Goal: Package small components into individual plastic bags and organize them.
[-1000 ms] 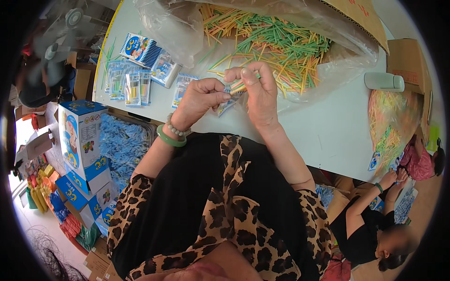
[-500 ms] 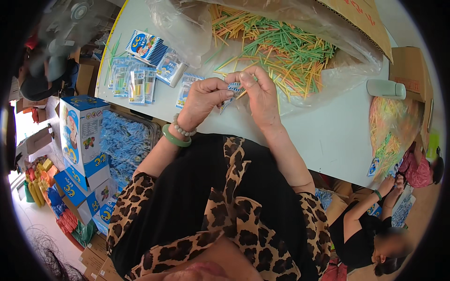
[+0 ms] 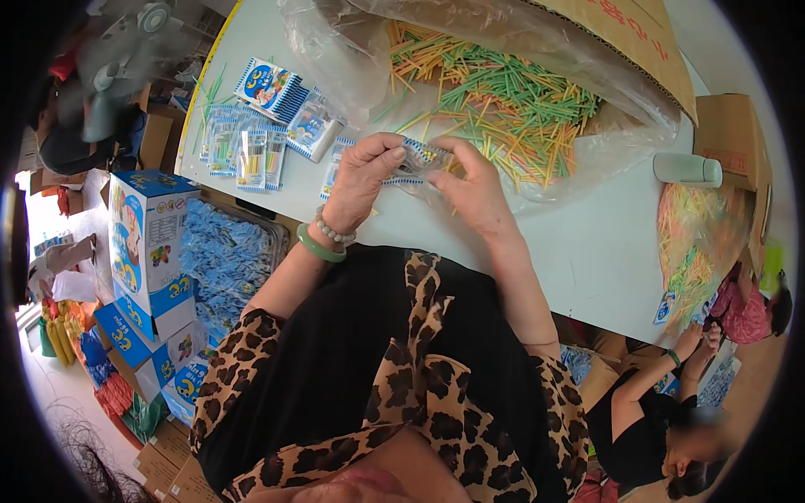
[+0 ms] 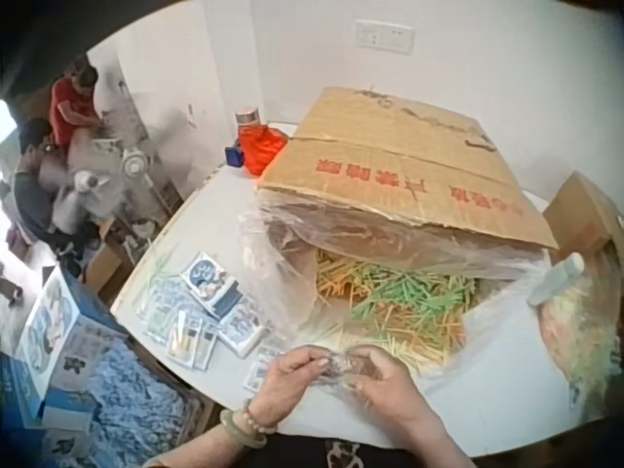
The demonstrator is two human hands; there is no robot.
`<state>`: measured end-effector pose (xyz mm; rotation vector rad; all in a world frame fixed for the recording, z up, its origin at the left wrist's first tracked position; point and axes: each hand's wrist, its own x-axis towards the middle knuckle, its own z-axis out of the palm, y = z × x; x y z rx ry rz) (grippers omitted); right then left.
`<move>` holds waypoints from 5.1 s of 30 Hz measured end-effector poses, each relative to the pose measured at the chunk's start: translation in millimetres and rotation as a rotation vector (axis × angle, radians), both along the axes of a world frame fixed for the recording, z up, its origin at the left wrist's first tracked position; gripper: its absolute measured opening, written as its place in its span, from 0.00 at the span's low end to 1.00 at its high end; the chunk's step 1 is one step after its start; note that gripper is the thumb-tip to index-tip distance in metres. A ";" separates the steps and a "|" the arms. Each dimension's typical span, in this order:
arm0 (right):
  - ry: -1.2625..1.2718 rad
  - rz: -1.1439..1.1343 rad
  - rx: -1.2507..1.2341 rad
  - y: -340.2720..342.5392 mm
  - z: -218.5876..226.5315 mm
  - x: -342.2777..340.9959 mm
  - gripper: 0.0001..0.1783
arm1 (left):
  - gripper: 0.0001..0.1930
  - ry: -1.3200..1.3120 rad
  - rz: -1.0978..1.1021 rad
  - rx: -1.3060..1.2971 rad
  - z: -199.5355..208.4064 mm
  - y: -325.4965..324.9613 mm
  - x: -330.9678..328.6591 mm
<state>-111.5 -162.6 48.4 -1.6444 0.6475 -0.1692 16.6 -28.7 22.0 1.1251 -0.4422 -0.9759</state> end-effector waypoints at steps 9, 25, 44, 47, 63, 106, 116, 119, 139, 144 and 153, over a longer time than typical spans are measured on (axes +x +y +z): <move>-0.042 -0.167 0.134 9.3 -5.4 10.5 0.07 | 0.09 0.173 0.043 -0.066 13.9 1.6 -1.3; -0.038 0.282 0.153 24.2 -41.7 9.0 0.04 | 0.07 -1.190 0.796 0.608 -23.7 101.1 77.2; 0.080 0.064 -0.840 -3.0 -33.0 -45.7 0.07 | 0.18 -1.475 0.164 0.749 -12.4 79.5 9.0; 0.048 0.102 -0.961 -5.3 -35.6 -47.8 0.10 | 0.21 -1.430 0.205 0.940 -13.0 72.1 -0.5; 0.071 0.282 -1.242 -11.7 -37.6 -33.9 0.07 | 0.08 -0.444 0.177 0.490 11.1 55.5 -3.2; 0.428 -0.016 -1.420 -45.9 -68.3 -30.6 0.12 | 0.07 -1.017 -0.586 -0.017 -42.6 -7.5 -24.4; 0.177 -0.210 -0.980 -81.7 -56.2 -23.8 0.15 | 0.07 -1.031 -0.575 -0.025 -40.7 -9.0 -23.8; 0.029 -0.332 -0.567 -79.4 -61.9 -20.1 0.14 | 0.06 -1.028 -0.592 -0.015 -41.2 -8.5 -23.4; -0.084 -0.024 -0.571 -2.2 -57.5 -3.2 0.14 | 0.09 -1.101 -0.282 -0.151 18.1 -40.8 -25.4; 0.043 0.066 -0.980 1.6 -74.0 -6.6 0.16 | 0.09 -0.900 -0.360 -0.057 -7.1 -34.1 -30.1; 0.047 -0.024 -0.905 -11.6 -67.1 -7.0 0.14 | 0.16 -0.289 -0.091 0.022 8.8 -10.6 -11.5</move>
